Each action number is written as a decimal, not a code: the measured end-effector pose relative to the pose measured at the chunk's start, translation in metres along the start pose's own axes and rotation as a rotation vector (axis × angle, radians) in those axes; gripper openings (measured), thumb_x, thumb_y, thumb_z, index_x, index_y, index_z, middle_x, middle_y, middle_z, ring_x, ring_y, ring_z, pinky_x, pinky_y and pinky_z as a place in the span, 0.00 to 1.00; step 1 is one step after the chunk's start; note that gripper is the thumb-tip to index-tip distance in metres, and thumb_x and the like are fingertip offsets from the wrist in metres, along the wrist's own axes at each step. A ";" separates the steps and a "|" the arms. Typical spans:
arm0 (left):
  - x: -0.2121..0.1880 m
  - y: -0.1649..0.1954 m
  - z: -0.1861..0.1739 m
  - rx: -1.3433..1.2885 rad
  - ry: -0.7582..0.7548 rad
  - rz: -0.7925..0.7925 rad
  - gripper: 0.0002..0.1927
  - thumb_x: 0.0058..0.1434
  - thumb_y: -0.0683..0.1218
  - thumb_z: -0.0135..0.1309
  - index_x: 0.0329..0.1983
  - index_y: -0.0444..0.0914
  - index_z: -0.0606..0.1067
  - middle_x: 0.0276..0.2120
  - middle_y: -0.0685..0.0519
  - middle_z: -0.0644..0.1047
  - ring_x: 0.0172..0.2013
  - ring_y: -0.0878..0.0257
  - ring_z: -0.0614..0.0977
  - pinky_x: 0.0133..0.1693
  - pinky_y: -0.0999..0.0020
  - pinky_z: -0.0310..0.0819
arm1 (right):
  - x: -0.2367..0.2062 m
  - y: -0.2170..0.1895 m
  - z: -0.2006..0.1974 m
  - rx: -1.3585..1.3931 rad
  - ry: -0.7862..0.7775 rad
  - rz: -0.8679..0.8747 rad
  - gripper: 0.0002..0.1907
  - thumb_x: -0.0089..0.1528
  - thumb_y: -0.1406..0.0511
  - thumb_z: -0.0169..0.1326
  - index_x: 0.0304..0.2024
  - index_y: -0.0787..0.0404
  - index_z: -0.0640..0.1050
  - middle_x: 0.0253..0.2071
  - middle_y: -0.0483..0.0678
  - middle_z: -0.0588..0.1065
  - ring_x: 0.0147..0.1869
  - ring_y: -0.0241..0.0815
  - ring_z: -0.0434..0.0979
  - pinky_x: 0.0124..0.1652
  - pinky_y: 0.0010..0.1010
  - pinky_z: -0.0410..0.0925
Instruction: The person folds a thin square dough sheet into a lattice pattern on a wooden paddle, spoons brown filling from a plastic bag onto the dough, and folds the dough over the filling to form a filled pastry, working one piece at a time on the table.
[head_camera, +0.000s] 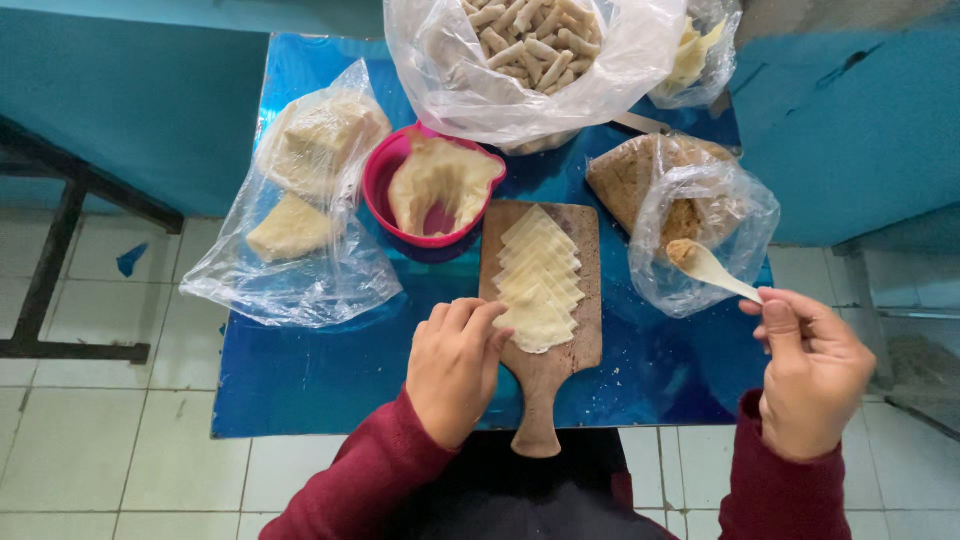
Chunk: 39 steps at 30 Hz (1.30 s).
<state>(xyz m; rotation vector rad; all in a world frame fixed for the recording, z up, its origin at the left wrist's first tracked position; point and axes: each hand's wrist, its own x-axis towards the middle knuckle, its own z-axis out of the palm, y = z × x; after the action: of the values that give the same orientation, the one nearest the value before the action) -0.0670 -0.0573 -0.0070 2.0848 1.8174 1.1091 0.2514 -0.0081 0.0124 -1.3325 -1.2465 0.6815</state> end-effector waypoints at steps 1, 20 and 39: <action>-0.002 0.000 0.002 -0.005 0.008 -0.007 0.12 0.62 0.44 0.59 0.48 0.40 0.77 0.43 0.52 0.78 0.42 0.54 0.77 0.42 0.59 0.68 | -0.004 -0.003 0.001 0.013 -0.021 0.016 0.06 0.73 0.70 0.57 0.48 0.69 0.80 0.40 0.49 0.80 0.40 0.29 0.72 0.41 0.19 0.64; -0.002 -0.001 0.025 0.045 0.031 -0.124 0.08 0.58 0.43 0.60 0.38 0.38 0.74 0.37 0.48 0.74 0.40 0.50 0.75 0.42 0.58 0.70 | -0.047 -0.026 0.066 -0.337 -0.418 -0.528 0.13 0.58 0.78 0.59 0.44 0.62 0.82 0.40 0.51 0.81 0.42 0.45 0.80 0.44 0.31 0.72; -0.001 0.003 0.025 -0.071 0.068 -0.100 0.07 0.59 0.39 0.57 0.38 0.37 0.71 0.34 0.47 0.75 0.38 0.49 0.76 0.41 0.57 0.70 | -0.049 -0.026 0.061 -0.357 -0.448 -0.628 0.17 0.55 0.81 0.57 0.45 0.63 0.82 0.42 0.51 0.81 0.45 0.46 0.81 0.46 0.33 0.73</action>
<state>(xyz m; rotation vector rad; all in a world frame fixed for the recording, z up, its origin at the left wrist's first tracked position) -0.0490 -0.0508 -0.0241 1.9172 1.8614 1.2134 0.1746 -0.0380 0.0120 -0.9888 -2.1044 0.3147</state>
